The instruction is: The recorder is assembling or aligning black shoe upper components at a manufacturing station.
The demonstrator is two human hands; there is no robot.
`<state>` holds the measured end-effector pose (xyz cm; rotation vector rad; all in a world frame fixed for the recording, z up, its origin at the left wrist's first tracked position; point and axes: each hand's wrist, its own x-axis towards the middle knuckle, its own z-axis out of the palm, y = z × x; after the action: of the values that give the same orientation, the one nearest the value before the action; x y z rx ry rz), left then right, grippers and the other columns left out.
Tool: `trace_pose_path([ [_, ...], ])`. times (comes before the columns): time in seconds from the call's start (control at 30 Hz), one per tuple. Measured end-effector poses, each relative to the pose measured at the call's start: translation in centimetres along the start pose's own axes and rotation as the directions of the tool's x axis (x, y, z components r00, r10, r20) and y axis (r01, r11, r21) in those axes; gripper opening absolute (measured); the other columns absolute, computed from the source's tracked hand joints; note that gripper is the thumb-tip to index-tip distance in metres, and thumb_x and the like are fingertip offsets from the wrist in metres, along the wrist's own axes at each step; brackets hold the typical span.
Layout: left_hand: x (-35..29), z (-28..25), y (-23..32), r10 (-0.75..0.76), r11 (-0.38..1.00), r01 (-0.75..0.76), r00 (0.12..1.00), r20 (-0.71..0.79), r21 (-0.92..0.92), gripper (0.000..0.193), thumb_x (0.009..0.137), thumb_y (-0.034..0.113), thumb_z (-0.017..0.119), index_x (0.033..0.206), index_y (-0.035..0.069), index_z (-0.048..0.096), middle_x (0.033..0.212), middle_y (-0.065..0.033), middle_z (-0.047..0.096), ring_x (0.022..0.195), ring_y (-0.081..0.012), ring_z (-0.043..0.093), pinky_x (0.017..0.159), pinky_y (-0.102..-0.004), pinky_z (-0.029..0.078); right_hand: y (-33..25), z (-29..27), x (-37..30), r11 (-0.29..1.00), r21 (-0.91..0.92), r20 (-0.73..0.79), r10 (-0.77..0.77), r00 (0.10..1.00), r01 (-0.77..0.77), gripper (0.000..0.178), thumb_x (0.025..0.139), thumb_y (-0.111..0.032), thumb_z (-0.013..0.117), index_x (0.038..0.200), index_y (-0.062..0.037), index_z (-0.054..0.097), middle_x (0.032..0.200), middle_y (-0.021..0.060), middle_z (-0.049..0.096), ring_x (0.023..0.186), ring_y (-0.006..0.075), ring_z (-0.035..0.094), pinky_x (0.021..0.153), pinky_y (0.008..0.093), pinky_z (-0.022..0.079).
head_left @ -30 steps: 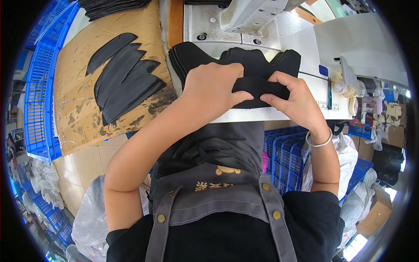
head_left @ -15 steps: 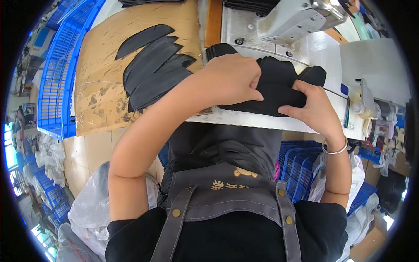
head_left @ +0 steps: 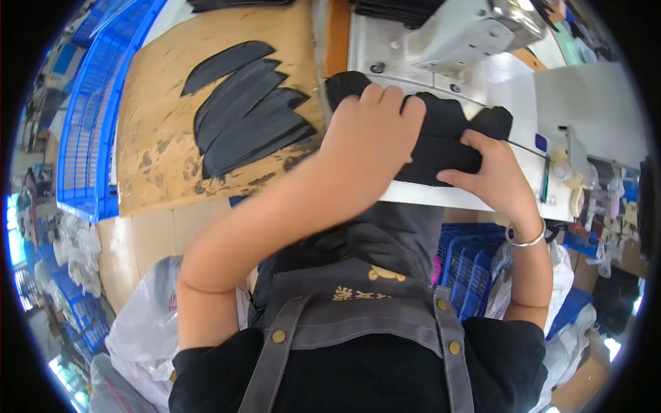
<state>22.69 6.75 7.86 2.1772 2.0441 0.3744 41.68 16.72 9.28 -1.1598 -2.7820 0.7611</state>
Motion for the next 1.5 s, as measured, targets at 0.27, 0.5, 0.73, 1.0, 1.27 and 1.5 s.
trace_pose_path([
  [0.27,-1.7,5.6,3.0,0.282,0.956,-0.291,0.946,-0.161,-0.032,0.087,0.071,0.044,0.068,0.14,0.0,0.038,0.148,-0.0124,0.036,0.137,-0.0258,0.033,0.111,-0.0408,0.027,2.9,-1.0,-0.8,0.991,0.104,-0.013,-0.086,0.996,0.087,0.027,0.077,-0.017,0.074,0.085,0.0026,0.058,0.065,0.0128,0.057,0.055,0.0211,0.056,0.055,0.0336,0.047],
  [0.5,-1.5,5.5,3.1,0.314,0.946,-0.322,0.938,-0.146,-0.037,0.079,0.075,0.043,0.067,0.143,0.013,0.041,0.149,-0.013,0.034,0.136,-0.0291,0.035,0.11,-0.0445,0.028,4.6,-1.7,-2.2,0.888,0.416,0.125,0.158,0.979,-0.197,0.019,0.087,-0.013,0.067,0.078,-0.0008,0.056,0.063,0.0004,0.056,0.053,0.0052,0.05,0.045,0.0213,0.041],
  [0.73,-1.2,5.3,3.5,0.317,0.945,-0.324,0.94,-0.124,-0.047,0.073,0.076,0.041,0.067,0.142,0.023,0.043,0.149,-0.0149,0.034,0.135,-0.0324,0.034,0.108,-0.0471,0.03,5.5,-1.2,-2.2,0.918,0.387,0.041,0.075,0.996,-0.085,0.021,0.087,-0.013,0.067,0.076,-0.0006,0.055,0.062,0.0001,0.054,0.053,0.0054,0.049,0.045,0.022,0.04],
  [1.0,-1.5,5.5,3.1,0.303,0.939,-0.324,0.937,-0.173,-0.115,0.074,0.072,0.038,0.07,0.14,0.02,0.045,0.148,-0.0152,0.036,0.135,-0.0318,0.035,0.108,-0.0468,0.03,4.3,-0.9,-2.8,0.992,0.116,-0.119,0.061,0.991,-0.047,0.023,0.079,-0.018,0.073,0.078,-0.0027,0.055,0.061,0.009,0.055,0.055,0.0245,0.055,0.054,0.0345,0.044],
  [1.27,-1.8,6.5,3.0,0.307,0.948,-0.318,0.92,-0.243,-0.009,0.078,0.077,0.041,0.065,0.135,-0.006,0.042,0.145,-0.0178,0.038,0.137,-0.0298,0.032,0.111,-0.0447,0.026,4.2,0.9,-3.3,0.798,-0.424,-0.139,-0.525,0.84,0.429,0.056,0.065,-0.008,0.075,0.118,0.0016,0.058,0.129,0.0149,0.057,0.121,0.0344,0.053,0.096,0.039,0.048],
  [1.5,-0.6,6.4,3.3,0.289,0.956,-0.292,0.9,-0.326,0.04,0.065,0.084,0.044,0.06,0.124,-0.007,0.054,0.132,-0.0192,0.052,0.126,-0.0322,0.046,0.104,-0.0455,0.035,4.9,-0.3,-2.7,0.575,-0.604,-0.019,-0.702,0.712,0.551,0.046,0.071,-0.009,0.07,0.113,0.0062,0.058,0.121,0.0204,0.06,0.113,0.0344,0.059,0.089,0.0404,0.053],
])
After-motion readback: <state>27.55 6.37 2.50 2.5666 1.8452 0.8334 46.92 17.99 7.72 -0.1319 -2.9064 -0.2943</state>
